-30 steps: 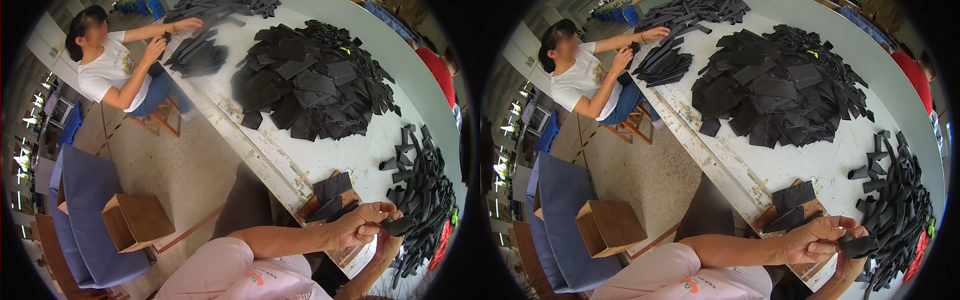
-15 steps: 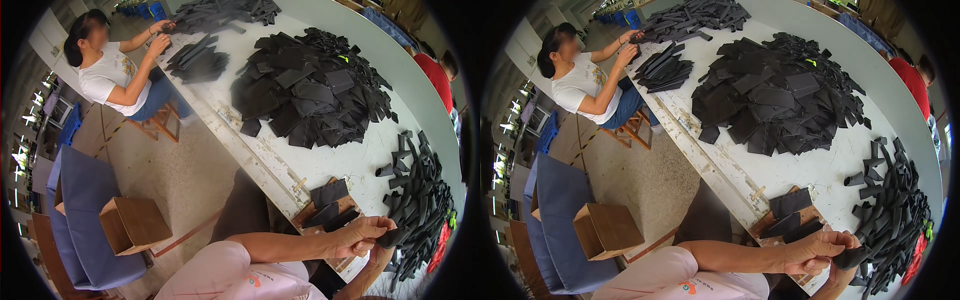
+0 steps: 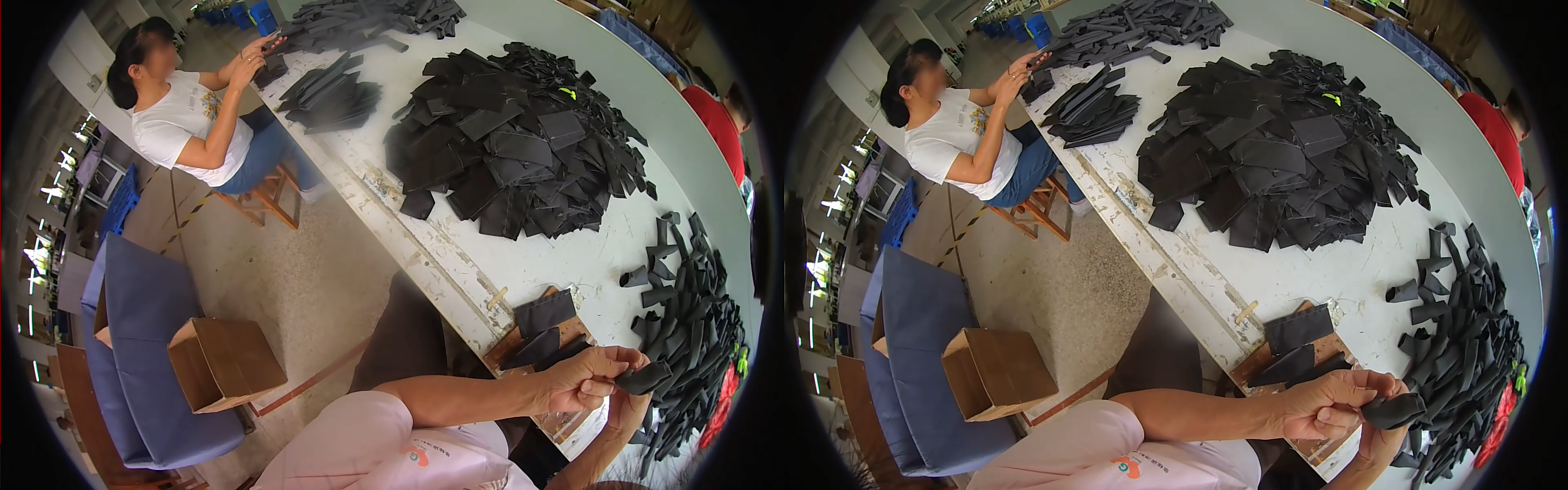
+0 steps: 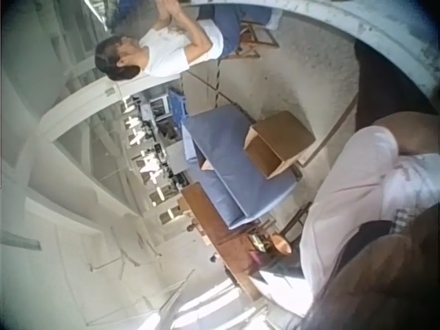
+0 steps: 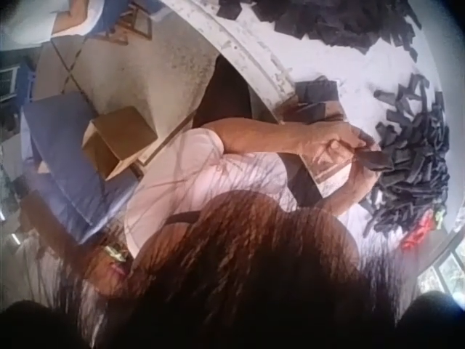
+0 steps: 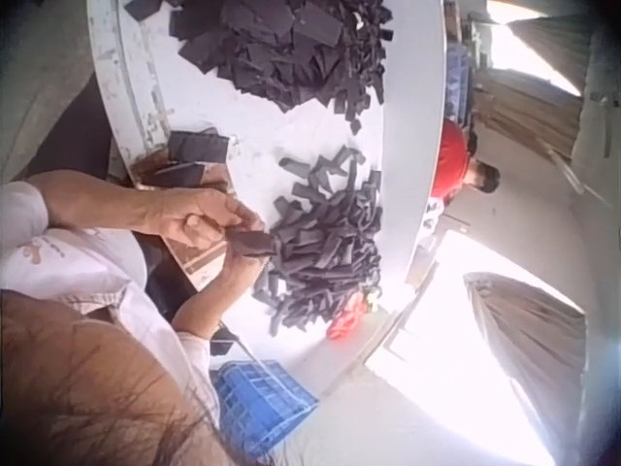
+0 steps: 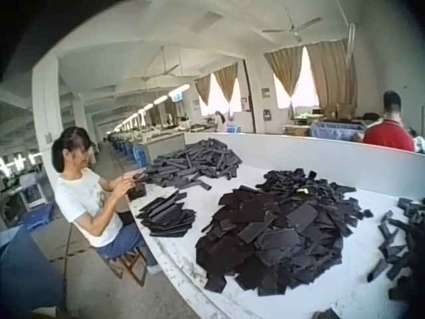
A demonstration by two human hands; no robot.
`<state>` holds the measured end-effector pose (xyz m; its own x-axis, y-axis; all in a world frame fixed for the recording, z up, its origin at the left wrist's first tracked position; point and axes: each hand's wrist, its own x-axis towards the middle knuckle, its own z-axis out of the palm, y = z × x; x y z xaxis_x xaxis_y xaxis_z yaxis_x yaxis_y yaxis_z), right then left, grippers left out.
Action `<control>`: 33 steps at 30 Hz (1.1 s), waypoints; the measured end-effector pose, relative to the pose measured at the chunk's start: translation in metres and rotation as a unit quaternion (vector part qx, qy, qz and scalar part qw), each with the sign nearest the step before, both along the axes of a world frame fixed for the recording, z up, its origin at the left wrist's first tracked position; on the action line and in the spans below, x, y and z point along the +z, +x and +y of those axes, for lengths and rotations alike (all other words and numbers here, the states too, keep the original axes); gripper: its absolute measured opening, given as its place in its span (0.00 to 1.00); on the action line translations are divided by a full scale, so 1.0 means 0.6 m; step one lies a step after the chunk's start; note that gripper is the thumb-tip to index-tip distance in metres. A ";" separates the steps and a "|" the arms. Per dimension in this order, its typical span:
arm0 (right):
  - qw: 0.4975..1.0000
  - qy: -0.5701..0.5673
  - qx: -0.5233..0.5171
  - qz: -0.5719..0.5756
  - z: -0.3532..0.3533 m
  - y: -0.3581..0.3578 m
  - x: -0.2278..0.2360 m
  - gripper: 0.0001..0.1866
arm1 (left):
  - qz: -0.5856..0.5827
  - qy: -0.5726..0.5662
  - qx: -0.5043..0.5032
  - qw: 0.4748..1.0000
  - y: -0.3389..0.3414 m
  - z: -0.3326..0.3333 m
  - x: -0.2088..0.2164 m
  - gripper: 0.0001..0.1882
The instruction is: Assembling or manipulating small black rubber/foam components at a workstation.
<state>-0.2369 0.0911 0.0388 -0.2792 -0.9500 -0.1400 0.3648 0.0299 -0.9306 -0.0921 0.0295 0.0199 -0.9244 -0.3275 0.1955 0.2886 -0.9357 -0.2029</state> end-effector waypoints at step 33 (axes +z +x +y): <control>0.996 0.019 -0.091 0.002 -0.007 0.008 -0.056 0.13 | -0.188 -0.191 0.104 0.958 0.007 0.008 0.007 0.09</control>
<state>-0.2324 0.0870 0.0050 -0.4477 -0.8773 -0.1729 0.3634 -0.0018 -0.9316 -0.0877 0.0341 0.0238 -0.8753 -0.4836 0.0033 0.4627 -0.8353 0.2970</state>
